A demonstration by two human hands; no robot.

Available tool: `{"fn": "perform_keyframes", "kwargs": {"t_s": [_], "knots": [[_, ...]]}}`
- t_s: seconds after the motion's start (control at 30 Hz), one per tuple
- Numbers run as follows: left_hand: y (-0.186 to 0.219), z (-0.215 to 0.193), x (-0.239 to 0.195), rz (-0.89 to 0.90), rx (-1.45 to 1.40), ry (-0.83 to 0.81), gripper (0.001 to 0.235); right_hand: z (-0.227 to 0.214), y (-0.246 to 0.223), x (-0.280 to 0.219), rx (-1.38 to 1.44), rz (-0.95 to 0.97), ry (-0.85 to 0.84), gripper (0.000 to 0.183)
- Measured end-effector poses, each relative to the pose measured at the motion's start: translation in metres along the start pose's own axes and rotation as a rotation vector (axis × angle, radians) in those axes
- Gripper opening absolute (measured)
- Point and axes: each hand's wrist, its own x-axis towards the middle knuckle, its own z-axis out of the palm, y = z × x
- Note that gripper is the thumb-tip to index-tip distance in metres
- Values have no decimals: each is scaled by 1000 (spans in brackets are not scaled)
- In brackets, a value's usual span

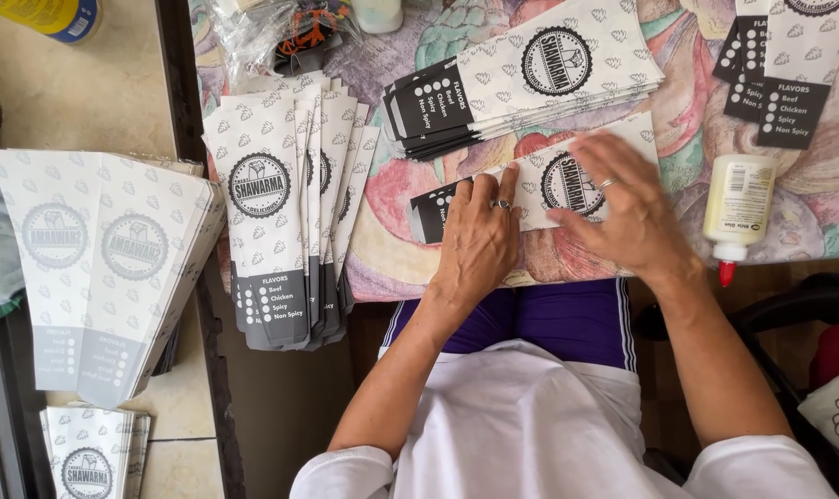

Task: Applying glue to the edges of paper food sleeves and folding them to assemble the packaging.

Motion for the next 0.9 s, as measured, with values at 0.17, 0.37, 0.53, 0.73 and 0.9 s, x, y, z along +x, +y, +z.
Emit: {"fn": "perform_keyframes", "kwargs": {"t_s": [0.17,0.37,0.53,0.73,0.9], "knots": [[16,-5,10,15,151,25,50,-2,11,-11,-222,214,32,79],[36,24,17,-108,109,-62,45,-4,-5,-5,-278,130,74,74],[17,9,-5,-214,58,-53,46,-5,-2,-4,-283,201,-13,77],[-29,-40,-57,-317,231,-48,54,-7,-3,-3,-268,255,-75,81],[-25,-51,-56,-405,394,10,50,-7,-2,-4,-234,281,-77,83]]}}
